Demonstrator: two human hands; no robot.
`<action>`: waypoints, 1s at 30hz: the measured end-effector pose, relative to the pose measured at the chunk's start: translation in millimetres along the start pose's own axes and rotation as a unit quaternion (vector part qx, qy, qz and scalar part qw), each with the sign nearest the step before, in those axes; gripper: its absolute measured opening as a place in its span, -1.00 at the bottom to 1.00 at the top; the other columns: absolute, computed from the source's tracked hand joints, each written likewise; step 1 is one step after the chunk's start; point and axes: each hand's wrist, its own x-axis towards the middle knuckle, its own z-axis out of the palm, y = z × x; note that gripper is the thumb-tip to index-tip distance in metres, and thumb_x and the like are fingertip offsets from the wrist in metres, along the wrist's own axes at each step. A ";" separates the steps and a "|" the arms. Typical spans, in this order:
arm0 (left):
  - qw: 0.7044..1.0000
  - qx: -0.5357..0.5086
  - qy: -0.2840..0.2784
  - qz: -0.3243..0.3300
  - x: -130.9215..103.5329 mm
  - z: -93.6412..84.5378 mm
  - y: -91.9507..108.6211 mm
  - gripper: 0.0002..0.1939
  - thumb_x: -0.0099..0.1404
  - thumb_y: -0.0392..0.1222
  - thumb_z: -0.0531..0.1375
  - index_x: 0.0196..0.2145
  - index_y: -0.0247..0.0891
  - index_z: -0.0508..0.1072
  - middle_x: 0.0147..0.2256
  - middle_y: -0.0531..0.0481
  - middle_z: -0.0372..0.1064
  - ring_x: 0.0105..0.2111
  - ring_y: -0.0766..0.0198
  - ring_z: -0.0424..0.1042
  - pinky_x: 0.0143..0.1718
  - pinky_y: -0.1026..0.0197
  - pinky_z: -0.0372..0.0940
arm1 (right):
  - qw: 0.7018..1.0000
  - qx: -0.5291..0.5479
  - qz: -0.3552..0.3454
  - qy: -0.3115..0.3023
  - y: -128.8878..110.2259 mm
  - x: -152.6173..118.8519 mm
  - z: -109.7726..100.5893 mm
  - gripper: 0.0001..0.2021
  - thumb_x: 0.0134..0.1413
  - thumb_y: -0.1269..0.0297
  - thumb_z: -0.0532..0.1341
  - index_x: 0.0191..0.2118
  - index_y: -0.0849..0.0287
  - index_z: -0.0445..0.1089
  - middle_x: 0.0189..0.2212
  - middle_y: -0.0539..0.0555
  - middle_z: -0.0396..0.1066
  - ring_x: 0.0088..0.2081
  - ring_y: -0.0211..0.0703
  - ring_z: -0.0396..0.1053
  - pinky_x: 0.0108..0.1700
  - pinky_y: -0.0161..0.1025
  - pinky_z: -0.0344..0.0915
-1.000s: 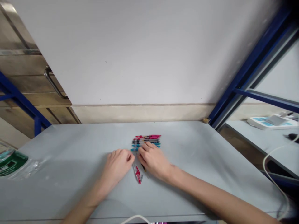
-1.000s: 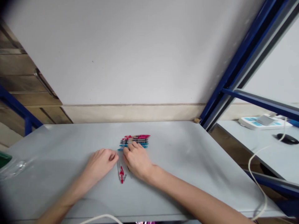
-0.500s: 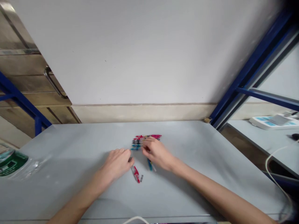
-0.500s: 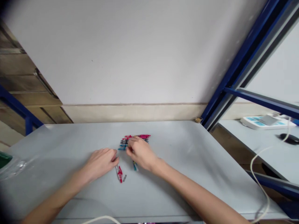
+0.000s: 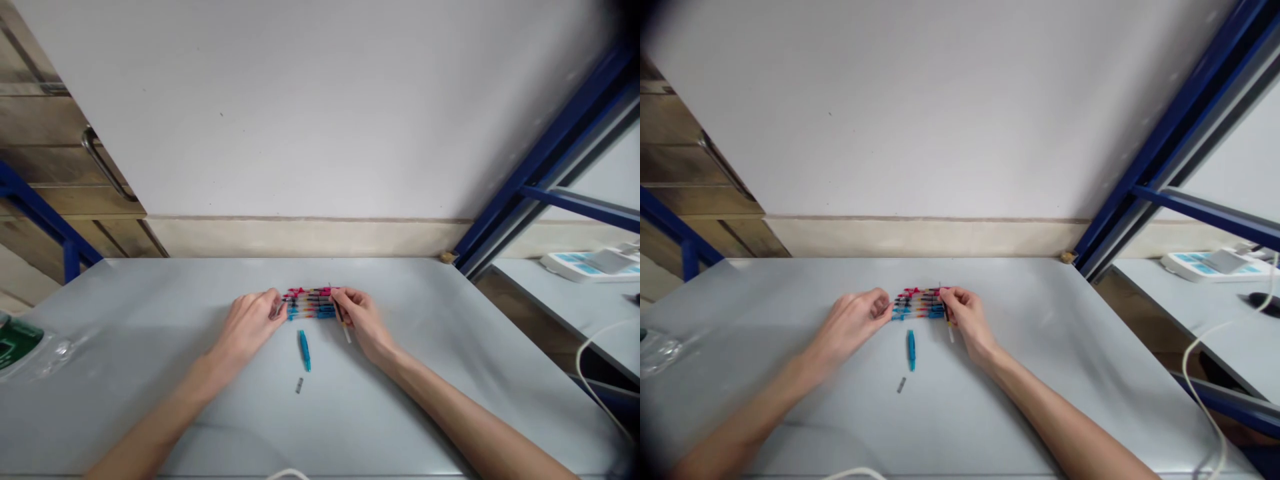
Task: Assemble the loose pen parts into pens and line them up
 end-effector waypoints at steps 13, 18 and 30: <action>0.946 -0.269 0.060 0.173 -4.1 47.1 3.8 -0.90 0.48 -0.24 0.09 -0.10 -0.21 0.39 -0.17 -0.05 0.45 -0.18 0.24 0.48 -0.14 0.17 0.39 | 0.996 0.074 -0.044 0.029 -2.9 -2.0 0.6 -0.73 0.12 0.08 0.33 -0.37 0.19 0.37 -0.51 0.05 0.48 -0.54 -0.23 0.38 -0.56 -0.34 0.21; 0.935 -0.296 0.086 0.173 -1.9 49.7 2.8 -0.91 0.46 -0.21 0.14 -0.16 -0.22 0.44 -0.24 -0.05 0.45 -0.24 0.24 0.46 -0.16 0.17 0.36 | 0.995 0.073 -0.042 0.056 -3.9 -2.5 1.9 -0.69 0.09 0.04 0.35 -0.38 0.19 0.38 -0.49 0.08 0.50 -0.53 -0.22 0.40 -0.54 -0.33 0.26; 0.932 -0.306 0.126 0.149 0.0 45.3 4.7 -0.93 0.44 -0.31 0.14 -0.21 -0.21 0.41 -0.28 0.02 0.40 -0.26 0.31 0.43 -0.20 0.26 0.33 | 0.995 0.058 -0.065 0.057 -7.8 -6.8 2.8 -0.73 0.10 0.07 0.37 -0.37 0.18 0.40 -0.48 0.12 0.54 -0.49 -0.16 0.46 -0.47 -0.27 0.36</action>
